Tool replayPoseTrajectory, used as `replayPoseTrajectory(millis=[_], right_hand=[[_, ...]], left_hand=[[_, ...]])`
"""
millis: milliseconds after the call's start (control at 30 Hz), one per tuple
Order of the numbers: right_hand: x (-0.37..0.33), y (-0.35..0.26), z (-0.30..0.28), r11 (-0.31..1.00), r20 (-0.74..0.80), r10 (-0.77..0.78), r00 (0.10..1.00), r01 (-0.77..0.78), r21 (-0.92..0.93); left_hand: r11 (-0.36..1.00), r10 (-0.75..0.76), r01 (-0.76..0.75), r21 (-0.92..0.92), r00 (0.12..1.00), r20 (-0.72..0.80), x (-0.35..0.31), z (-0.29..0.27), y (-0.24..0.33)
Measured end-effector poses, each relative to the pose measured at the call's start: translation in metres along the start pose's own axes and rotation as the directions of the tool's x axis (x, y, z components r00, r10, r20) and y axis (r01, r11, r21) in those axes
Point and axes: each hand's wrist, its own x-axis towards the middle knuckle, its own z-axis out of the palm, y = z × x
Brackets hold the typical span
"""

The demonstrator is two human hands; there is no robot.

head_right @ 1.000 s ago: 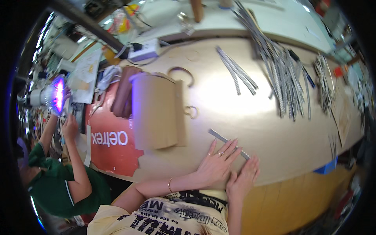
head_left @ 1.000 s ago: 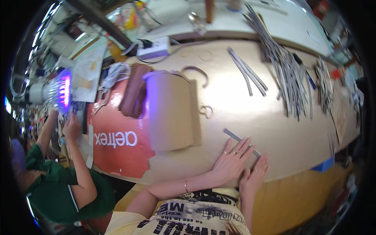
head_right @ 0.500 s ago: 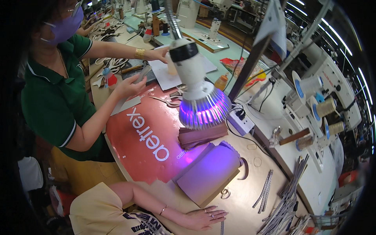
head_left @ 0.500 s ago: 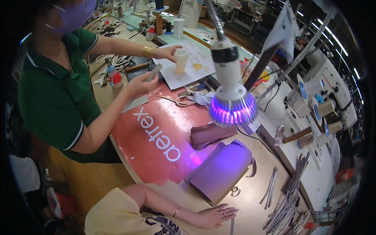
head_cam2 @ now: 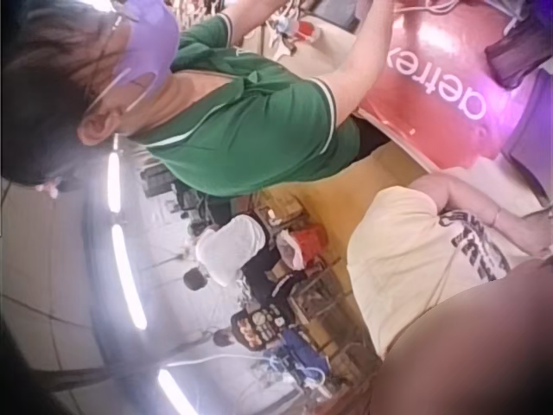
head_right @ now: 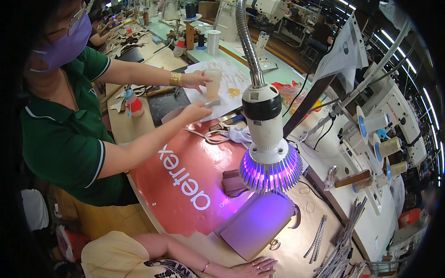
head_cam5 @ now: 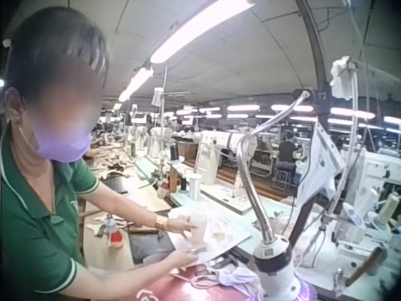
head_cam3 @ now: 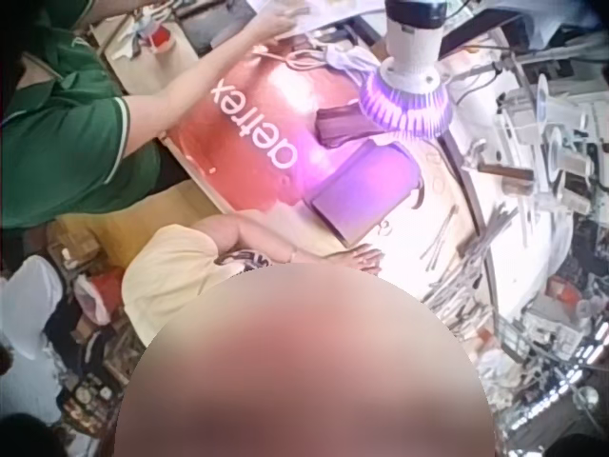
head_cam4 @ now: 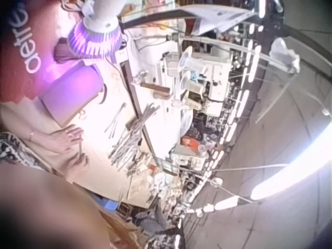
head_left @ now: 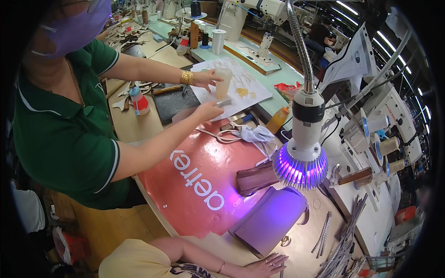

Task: The person repeatedly picks up braided straps, aligns them on a cardboard template, and applies glue from a bottle to secure them. The person handles multiple straps one at a time, placing each on the template and applying adhesive before moving to the next strap.

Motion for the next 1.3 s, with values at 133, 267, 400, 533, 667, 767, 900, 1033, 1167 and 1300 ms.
replayPoseTrajectory(millis=[133,267,400,533,667,767,900,1033,1167,1300], right_hand=[[0.006,0.001,-0.007,0.985,0.106,0.173,0.979,-0.174,0.002],[0.021,0.022,-0.007,0.989,0.169,0.094,0.981,-0.111,0.097],[0.030,0.036,-0.002,0.978,0.283,0.144,0.948,-0.180,0.107],[0.031,0.031,-0.006,0.956,0.331,0.215,0.919,-0.267,0.121],[0.034,0.027,-0.014,0.934,0.332,0.147,0.932,-0.241,0.263],[0.045,0.034,-0.019,0.953,0.438,0.138,0.888,-0.239,0.186],[0.057,0.049,-0.029,0.948,0.685,0.197,0.702,-0.314,0.050],[0.028,0.052,-0.036,0.840,0.495,0.322,0.807,-0.484,0.244],[0.009,0.059,-0.048,0.686,0.614,0.344,0.711,-0.637,0.353],[0.004,0.060,-0.054,0.609,0.644,0.266,0.717,-0.643,0.465]], left_hand=[[1.000,0.001,0.000,0.022,0.999,-0.040,0.000,0.005,0.001],[0.997,-0.017,0.022,0.078,0.998,-0.061,0.000,0.012,0.002],[0.993,0.009,0.006,0.116,0.991,-0.134,-0.005,0.018,0.001],[0.999,0.020,-0.017,0.032,0.996,-0.083,-0.001,0.023,-0.002],[1.000,-0.027,0.027,0.001,0.995,-0.100,0.003,0.017,-0.002],[0.998,-0.036,0.042,0.041,0.988,-0.150,0.003,0.005,-0.001],[0.997,-0.051,0.042,0.064,0.989,0.142,0.006,-0.008,0.002],[0.991,-0.056,0.029,0.128,0.977,0.208,0.009,-0.011,0.000],[0.986,-0.054,0.029,0.163,0.986,0.155,0.006,-0.007,0.000],[0.991,-0.032,0.013,0.136,0.990,0.140,0.005,-0.002,-0.002]])
